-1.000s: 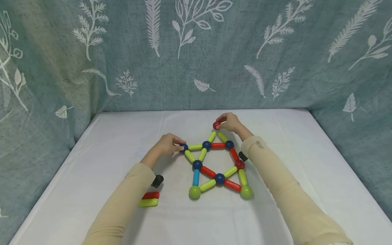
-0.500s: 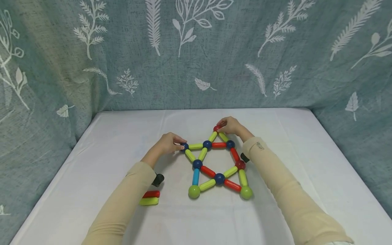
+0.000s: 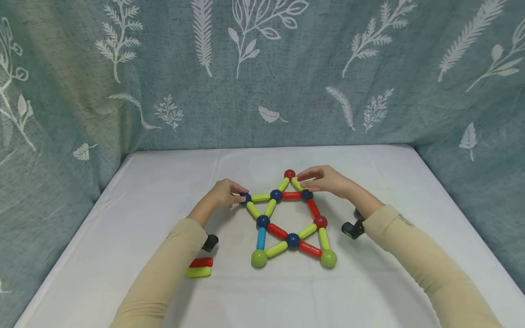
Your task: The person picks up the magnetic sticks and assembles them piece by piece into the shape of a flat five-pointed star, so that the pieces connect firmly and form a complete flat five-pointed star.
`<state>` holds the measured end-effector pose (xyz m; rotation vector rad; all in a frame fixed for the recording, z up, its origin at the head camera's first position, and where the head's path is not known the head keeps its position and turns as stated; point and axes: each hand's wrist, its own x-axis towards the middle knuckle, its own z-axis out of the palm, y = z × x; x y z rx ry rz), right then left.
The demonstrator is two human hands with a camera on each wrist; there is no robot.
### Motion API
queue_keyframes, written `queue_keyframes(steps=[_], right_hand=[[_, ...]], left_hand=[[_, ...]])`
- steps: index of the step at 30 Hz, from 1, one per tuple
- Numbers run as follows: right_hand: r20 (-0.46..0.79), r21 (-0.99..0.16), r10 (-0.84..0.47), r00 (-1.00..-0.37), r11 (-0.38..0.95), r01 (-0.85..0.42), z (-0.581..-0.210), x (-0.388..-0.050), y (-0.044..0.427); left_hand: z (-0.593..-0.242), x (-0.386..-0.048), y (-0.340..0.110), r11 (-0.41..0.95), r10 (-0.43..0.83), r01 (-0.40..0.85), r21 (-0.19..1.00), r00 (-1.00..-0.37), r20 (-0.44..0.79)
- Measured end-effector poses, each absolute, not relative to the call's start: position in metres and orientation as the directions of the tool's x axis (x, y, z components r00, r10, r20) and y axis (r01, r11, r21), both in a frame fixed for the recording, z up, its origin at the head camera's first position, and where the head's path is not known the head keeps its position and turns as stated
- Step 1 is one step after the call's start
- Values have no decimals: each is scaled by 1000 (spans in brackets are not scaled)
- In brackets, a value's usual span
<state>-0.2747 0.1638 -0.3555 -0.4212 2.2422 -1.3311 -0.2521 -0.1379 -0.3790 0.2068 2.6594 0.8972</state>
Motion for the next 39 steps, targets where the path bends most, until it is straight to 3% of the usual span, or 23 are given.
queue_keyframes(steps=[10, 18, 25, 31, 39], right_hand=[[-209, -903, -605, -768, 421, -86, -365, -195, 207], [-237, -905, -639, -731, 420, -73, -384, -156, 218], [-197, -883, -584, -787, 455, -117, -394, -144, 213], [-107, -789, -486, -868, 572, -223, -398, -142, 205], [-112, -743, -423, -899, 636, -207, -397, -144, 204]], left_hand=[[-380, -254, -137, 793, 241, 33, 608, -934, -263], [-381, -253, -138, 786, 243, 27, 618, -933, -267], [-382, -254, -138, 789, 230, 13, 614, -933, -276], [-381, -254, -137, 795, 238, 30, 605, -934, -265], [-377, -253, -142, 806, 275, 75, 587, -926, -260]])
